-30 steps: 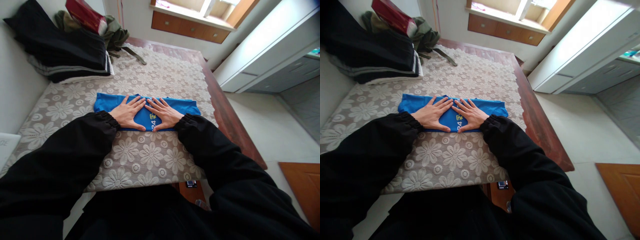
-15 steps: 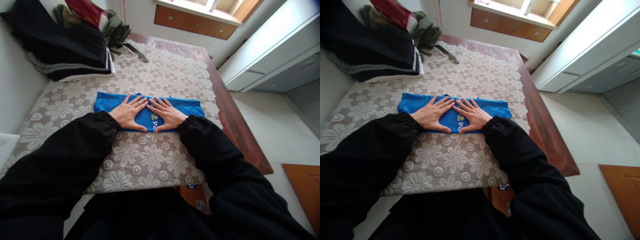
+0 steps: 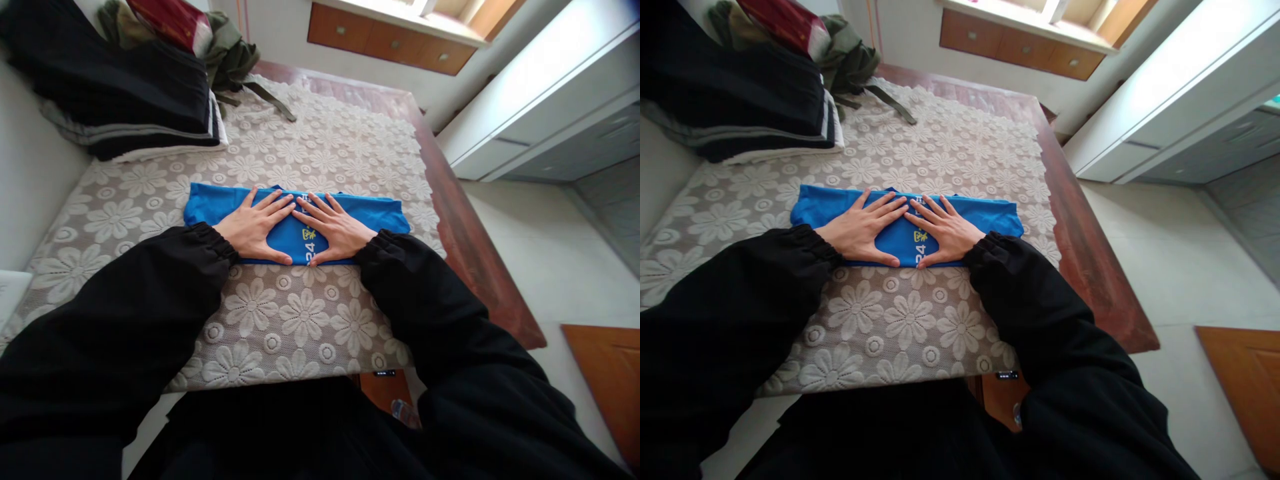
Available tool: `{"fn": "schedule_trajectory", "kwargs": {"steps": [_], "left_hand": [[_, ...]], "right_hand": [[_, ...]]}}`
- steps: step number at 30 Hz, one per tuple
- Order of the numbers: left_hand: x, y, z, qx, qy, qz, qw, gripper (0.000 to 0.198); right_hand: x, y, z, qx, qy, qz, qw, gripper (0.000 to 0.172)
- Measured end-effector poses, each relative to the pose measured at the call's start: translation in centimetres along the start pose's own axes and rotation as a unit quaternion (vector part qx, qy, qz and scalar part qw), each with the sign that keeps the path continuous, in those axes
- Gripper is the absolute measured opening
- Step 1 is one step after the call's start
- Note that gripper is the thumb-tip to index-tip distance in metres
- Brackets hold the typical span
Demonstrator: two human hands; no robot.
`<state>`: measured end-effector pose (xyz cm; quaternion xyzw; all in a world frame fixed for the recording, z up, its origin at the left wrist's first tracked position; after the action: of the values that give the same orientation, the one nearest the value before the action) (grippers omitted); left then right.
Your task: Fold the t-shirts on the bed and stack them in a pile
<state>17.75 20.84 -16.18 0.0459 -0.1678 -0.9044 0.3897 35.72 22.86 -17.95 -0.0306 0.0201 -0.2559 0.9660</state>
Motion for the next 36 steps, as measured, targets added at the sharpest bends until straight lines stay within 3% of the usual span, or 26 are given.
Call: {"fn": "schedule_trajectory", "kwargs": {"steps": [10, 18, 29, 36], "left_hand": [[1.2, -0.7, 0.6, -0.009, -0.028, 0.023, 0.999, 0.126], [4.2, -3.8, 1.5, -0.033, -0.044, 0.083, 0.995, 0.12], [4.7, -4.5, 1.1, -0.047, -0.026, 0.07, 0.996, 0.122], [6.6, -5.5, 2.0, -0.055, 0.009, 0.141, 0.988, 0.109]], "right_hand": [[1.4, 0.5, 0.5, 0.006, -0.02, -0.003, 1.0, 0.127], [4.6, 2.6, 0.9, 0.023, -0.041, -0.029, 0.998, 0.124], [5.4, 2.9, 0.6, 0.047, -0.043, -0.035, 0.997, 0.119], [9.7, 6.9, 0.9, 0.088, -0.031, -0.141, 0.986, 0.114]]}}
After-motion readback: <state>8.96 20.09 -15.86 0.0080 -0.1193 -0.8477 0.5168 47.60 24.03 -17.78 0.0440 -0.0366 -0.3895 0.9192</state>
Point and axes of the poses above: each hand's wrist, its own x-axis away from the middle knuckle, its own z-axis out of the back of the hand, y = z × x, the point moved 7 cm from there along -x, towards the middle knuckle, and after that the axes turned 10 degrees about x, right-handed, at the moved point
